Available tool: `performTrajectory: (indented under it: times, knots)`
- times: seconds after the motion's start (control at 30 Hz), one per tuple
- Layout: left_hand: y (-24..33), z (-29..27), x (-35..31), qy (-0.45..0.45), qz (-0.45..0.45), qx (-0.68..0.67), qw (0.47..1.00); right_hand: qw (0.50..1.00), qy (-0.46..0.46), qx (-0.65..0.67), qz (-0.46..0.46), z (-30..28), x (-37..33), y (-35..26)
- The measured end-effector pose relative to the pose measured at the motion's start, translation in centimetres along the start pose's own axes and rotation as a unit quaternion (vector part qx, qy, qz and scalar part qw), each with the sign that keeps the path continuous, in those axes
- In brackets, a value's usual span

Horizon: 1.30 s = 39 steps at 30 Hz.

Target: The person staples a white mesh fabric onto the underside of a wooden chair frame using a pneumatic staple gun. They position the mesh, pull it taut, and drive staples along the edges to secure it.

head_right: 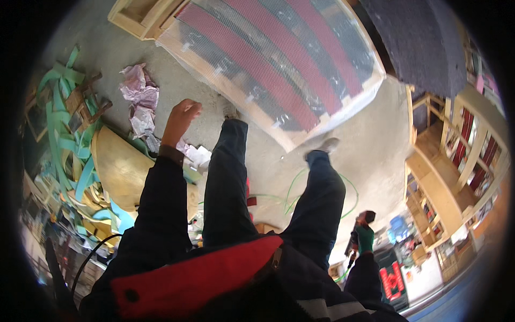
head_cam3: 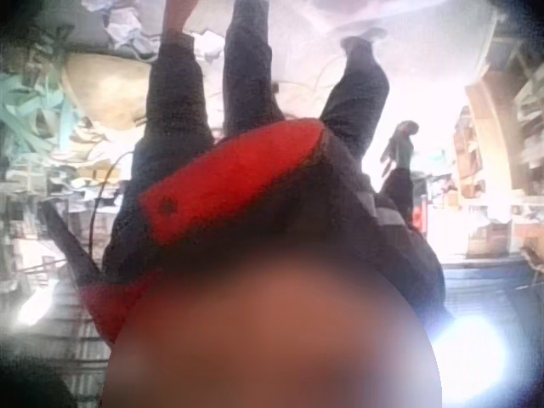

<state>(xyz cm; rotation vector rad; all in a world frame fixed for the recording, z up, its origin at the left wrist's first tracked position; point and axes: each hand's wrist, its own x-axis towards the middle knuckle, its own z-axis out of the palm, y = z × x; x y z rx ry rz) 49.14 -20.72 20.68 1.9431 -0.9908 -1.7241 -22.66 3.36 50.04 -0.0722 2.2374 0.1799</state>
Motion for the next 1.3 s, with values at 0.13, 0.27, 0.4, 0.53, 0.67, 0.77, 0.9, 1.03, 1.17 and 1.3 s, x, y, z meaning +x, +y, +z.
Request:
performTrajectory:
  times: [0.13,0.27,0.4,0.53,0.67,0.77,0.9,1.03,1.17,1.3]
  knots:
    - [-5.7,-2.0,-4.6,-0.035,-0.060,0.090,0.993,0.995,-0.086,0.034,-0.027,7.6,-3.2,2.3]
    - [-9.3,-3.5,-7.7,-0.077,-0.171,0.103,0.977,0.990,-0.114,0.026,-0.078,15.6,-4.4,1.4]
    - [-10.1,-3.7,-8.9,-0.083,-0.137,0.132,0.978,0.969,-0.188,0.120,-0.102,22.5,-3.3,1.4]
    - [-9.5,-1.9,-8.2,-0.115,-0.084,0.190,0.971,0.943,-0.230,0.213,-0.110,28.2,-1.5,4.7]
    - [-9.1,2.0,-6.8,-0.174,-0.007,0.224,0.959,0.922,-0.271,0.264,-0.084,31.4,0.7,9.0]
    - [-9.2,5.5,-5.0,-0.239,0.007,0.272,0.932,0.941,-0.216,0.253,-0.062,34.5,2.8,11.7]
    - [-10.0,8.6,-2.0,-0.300,0.058,0.310,0.900,0.943,-0.148,0.293,-0.057,39.1,5.4,15.7]
    - [-10.2,9.6,1.0,-0.271,0.149,0.393,0.866,0.927,-0.124,0.343,-0.080,46.4,11.4,17.0]
    - [-8.7,12.3,4.3,-0.152,0.403,0.432,0.792,0.948,-0.097,0.292,-0.083,54.6,21.0,16.0]
    - [-7.7,18.4,8.9,-0.027,0.564,0.462,0.683,0.989,0.086,0.095,-0.073,61.7,30.2,16.0]
